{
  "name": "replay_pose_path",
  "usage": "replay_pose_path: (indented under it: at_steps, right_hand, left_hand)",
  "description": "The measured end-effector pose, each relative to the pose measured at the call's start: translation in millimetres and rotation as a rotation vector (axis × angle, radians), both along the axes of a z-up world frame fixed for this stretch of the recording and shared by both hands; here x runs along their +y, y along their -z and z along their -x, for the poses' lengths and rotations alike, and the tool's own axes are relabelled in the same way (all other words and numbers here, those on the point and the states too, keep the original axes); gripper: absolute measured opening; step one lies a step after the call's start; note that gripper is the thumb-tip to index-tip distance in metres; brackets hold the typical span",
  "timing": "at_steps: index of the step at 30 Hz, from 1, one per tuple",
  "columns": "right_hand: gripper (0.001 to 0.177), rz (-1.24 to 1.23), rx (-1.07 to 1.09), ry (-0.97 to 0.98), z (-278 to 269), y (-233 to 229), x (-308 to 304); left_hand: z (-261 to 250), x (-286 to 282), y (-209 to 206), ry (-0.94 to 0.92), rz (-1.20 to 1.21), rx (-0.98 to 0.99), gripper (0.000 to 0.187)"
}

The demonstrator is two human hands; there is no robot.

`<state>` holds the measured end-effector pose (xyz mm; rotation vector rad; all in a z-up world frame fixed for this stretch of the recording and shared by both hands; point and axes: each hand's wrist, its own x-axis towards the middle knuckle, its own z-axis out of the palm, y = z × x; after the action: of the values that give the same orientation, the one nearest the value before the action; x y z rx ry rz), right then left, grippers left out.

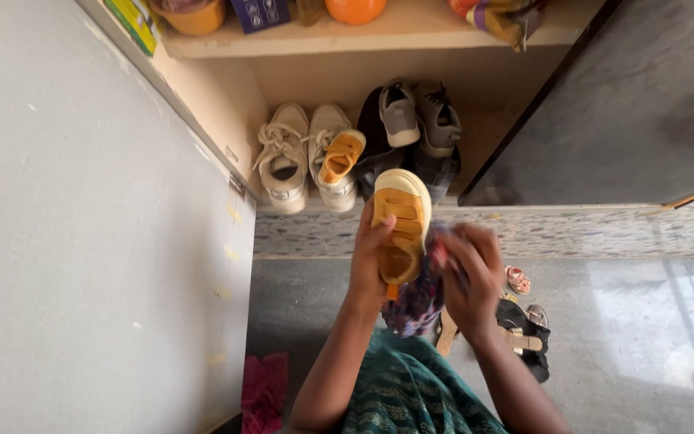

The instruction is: The person wipes a white sneaker with a patterned cloth, then places it on a shelf. They then pick up a yellow sandal and wipe it with the same cloth. The person handles shoes one at a time, cleaning them and placing them back on the shelf.

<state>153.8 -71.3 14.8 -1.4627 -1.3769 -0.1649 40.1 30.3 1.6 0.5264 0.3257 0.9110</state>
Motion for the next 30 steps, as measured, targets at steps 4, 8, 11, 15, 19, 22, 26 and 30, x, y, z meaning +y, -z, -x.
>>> replay_pose_path:
  at_steps: [4, 8, 11, 15, 19, 22, 26, 30]
  right_hand:
    - [0.026, 0.039, -0.133, -0.106, 13, -1, -2]
    - [0.033, 0.206, 0.019, -0.228, 6, -11, -29]
    - [0.032, 0.106, -0.152, -0.041, -10, -11, -27]
    - [0.033, 0.229, -0.105, -0.082, -22, 0, -28]
    - [0.031, 0.185, -0.004, 0.034, -38, -7, -38]
    - [0.035, 0.208, -0.12, -0.11, -11, -11, -36]
    - [0.031, 0.082, 0.106, -0.018, -14, -17, -25]
    - [0.031, 0.22, 0.153, -0.149, -17, -10, -29]
  left_hand:
    - [-2, -12, -16, -0.107, -0.122, 0.097, 0.066]
    - [-1, -20, -28, -0.248, -0.329, 0.306, 0.072]
    - [-3, -33, -28, -0.291, -0.448, 0.374, 0.072]
    - [-3, -37, -20, -0.345, -0.512, 0.368, 0.069]
    - [-9, -41, -6, -0.237, -0.302, 0.441, 0.065]
    - [-9, -43, -7, -0.036, -0.187, 0.339, 0.068]
    - [-6, -38, -6, 0.246, -0.143, 0.193, 0.075]
    - [-15, -40, 7, 0.081, -0.22, 0.234, 0.071]
